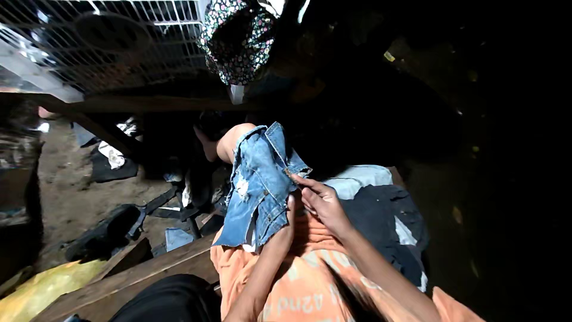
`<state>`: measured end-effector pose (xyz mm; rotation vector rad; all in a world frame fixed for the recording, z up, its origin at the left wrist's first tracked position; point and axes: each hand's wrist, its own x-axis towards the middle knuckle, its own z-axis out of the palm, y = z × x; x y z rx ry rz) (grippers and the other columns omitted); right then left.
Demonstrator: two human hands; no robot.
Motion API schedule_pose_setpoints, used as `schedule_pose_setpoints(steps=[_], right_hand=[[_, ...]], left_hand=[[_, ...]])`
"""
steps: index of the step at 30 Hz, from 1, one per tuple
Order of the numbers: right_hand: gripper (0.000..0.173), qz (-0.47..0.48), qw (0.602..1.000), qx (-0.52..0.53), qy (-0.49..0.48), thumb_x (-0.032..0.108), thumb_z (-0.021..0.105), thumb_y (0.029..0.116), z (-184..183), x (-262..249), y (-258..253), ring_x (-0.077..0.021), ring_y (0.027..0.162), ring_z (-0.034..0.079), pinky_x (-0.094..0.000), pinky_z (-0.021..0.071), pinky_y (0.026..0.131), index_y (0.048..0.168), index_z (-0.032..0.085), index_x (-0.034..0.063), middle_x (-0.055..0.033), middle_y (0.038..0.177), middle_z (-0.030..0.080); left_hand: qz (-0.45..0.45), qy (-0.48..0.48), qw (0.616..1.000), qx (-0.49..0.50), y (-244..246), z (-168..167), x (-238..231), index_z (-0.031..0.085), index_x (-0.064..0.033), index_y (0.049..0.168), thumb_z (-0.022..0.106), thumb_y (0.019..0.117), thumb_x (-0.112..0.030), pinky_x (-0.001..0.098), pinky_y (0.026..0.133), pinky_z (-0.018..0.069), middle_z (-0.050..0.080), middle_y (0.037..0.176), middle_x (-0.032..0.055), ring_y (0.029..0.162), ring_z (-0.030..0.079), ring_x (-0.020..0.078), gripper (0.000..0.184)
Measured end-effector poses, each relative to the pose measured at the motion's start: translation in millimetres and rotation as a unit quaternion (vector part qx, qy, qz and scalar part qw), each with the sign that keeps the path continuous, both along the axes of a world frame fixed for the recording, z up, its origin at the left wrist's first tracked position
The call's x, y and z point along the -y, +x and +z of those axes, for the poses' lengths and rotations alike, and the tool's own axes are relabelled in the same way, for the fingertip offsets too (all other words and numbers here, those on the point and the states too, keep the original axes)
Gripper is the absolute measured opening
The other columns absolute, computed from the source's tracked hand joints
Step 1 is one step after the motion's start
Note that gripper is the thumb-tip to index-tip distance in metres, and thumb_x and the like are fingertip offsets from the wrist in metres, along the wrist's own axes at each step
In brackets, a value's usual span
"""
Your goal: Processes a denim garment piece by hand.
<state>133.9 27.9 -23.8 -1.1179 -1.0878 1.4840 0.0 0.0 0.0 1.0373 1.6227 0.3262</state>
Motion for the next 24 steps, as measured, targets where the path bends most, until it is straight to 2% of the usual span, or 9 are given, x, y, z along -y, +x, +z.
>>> schedule_pose_setpoints(steps=[1, 4, 7, 10, 13, 15, 17, 21, 24], right_hand=[[0.032, -0.001, 1.0, -0.005, -0.009, 0.009, 0.053, 0.1013, 0, -2, 6, 0.0113, 0.059, 0.044, -0.0091, 0.0384, 0.054, 0.13, 0.064, -0.0002, 0.0143, 0.09, 0.066], [0.032, 0.005, 0.999, -0.02, -0.035, 0.015, 0.055, 0.102, -3, -5, 23, 0.0095, 0.055, 0.043, -0.0103, 0.0376, 0.051, 0.131, 0.066, 0.0049, 0.0188, 0.072, 0.058], [0.031, 0.014, 0.997, -0.046, -0.052, 0.017, 0.057, 0.1013, -10, -6, 27, 0.009, 0.054, 0.044, -0.0105, 0.038, 0.05, 0.129, 0.067, 0.0075, 0.0184, 0.07, 0.058], [0.032, 0.014, 0.997, -0.048, -0.057, 0.013, 0.054, 0.1004, -10, -10, 24, 0.0082, 0.052, 0.044, -0.0109, 0.0379, 0.049, 0.129, 0.066, 0.0059, 0.017, 0.07, 0.058], [0.033, 0.008, 0.999, -0.006, -0.031, 0.009, 0.05, 0.1008, -4, -27, 25, 0.0093, 0.054, 0.042, -0.0105, 0.0371, 0.05, 0.13, 0.064, 0.0012, 0.0151, 0.079, 0.063], [0.033, -0.002, 1.0, 0.013, -0.011, 0.007, 0.049, 0.1011, 1, -37, 24, 0.0101, 0.056, 0.042, -0.0101, 0.0366, 0.051, 0.13, 0.062, -0.0017, 0.0131, 0.086, 0.065], [0.032, -0.005, 1.0, 0.006, 0.028, 0.006, 0.052, 0.1006, 9, -47, 21, 0.0121, 0.059, 0.045, -0.0084, 0.0384, 0.053, 0.129, 0.063, -0.0032, 0.0115, 0.1, 0.069], [0.035, 0.081, 0.989, 0.005, 0.12, 0.026, 0.061, 0.1012, 17, -49, 22, 0.0059, 0.105, 0.065, -0.0164, 0.0533, 0.092, 0.126, 0.07, 0.0035, 0.0075, 0.127, 0.07], [0.034, 0.169, 0.978, 0.066, 0.103, 0.021, 0.06, 0.1011, 1, -34, 22, -0.0024, 0.117, 0.064, -0.0231, 0.0507, 0.103, 0.124, 0.07, -0.0023, -0.0043, 0.127, 0.071]], left_hand=[[-0.062, 0.034, 0.992, 0.103, -17, 7, 10, 0.068, 0.0106, 0.11, 0.043, 0.1087, -0.035, 0.0551, 0.089, 0.0507, 0.07, 0.097, 0.0244, 0.095, 0.068, 0.0343, 0.052], [-0.243, 0.229, 0.886, 0.322, -72, 4, 15, 0.064, -0.0038, 0.131, 0.047, 0.1074, -0.038, 0.0314, 0.093, 0.0554, 0.074, 0.111, 0.0057, 0.102, 0.069, 0.0085, 0.045], [0.027, 0.343, 0.908, 0.237, -109, 6, -15, 0.072, -0.019, 0.115, 0.06, 0.0994, -0.049, 0.0204, 0.086, 0.0564, 0.074, 0.106, -0.0107, 0.097, 0.068, -0.0019, 0.036], [0.095, 0.263, 0.958, 0.065, -113, -36, -75, 0.049, 0.0052, 0.141, 0.077, 0.0848, -0.033, 0.0474, 0.104, 0.0463, 0.053, 0.141, 0.0216, 0.128, 0.053, 0.0299, 0.073], [0.041, 0.229, 0.972, 0.012, -102, -42, -105, 0.061, 0.0115, 0.113, 0.075, 0.0905, -0.022, 0.0517, 0.094, 0.0486, 0.059, 0.118, 0.027, 0.108, 0.059, 0.0348, 0.043], [0.035, 0.215, 0.975, 0.042, -100, -24, -104, 0.064, 0.0034, 0.1, 0.066, 0.0962, -0.014, 0.0358, 0.078, 0.0508, 0.063, 0.089, 0.0096, 0.082, 0.061, 0.014, 0.018], [0.078, 0.215, 0.965, 0.128, -99, 3, -92, 0.062, -0.0032, 0.101, 0.057, 0.0957, -0.009, 0.0227, 0.075, 0.0537, 0.063, 0.083, -0.0037, 0.077, 0.062, 0.0006, 0.009], [0.196, 0.28, 0.91, 0.237, -102, 40, -46, 0.06, -0.0141, 0.107, 0.068, 0.0889, -0.02, 0.019, 0.079, 0.0583, 0.07, 0.092, -0.0157, 0.086, 0.068, -0.0036, 0.021], [0.241, 0.09, 0.929, 0.266, -90, 25, -7, 0.05, -0.001, 0.126, 0.078, 0.0783, -0.027, 0.0238, 0.078, 0.0608, 0.072, 0.094, -0.0075, 0.085, 0.07, 0.0015, 0.061]])
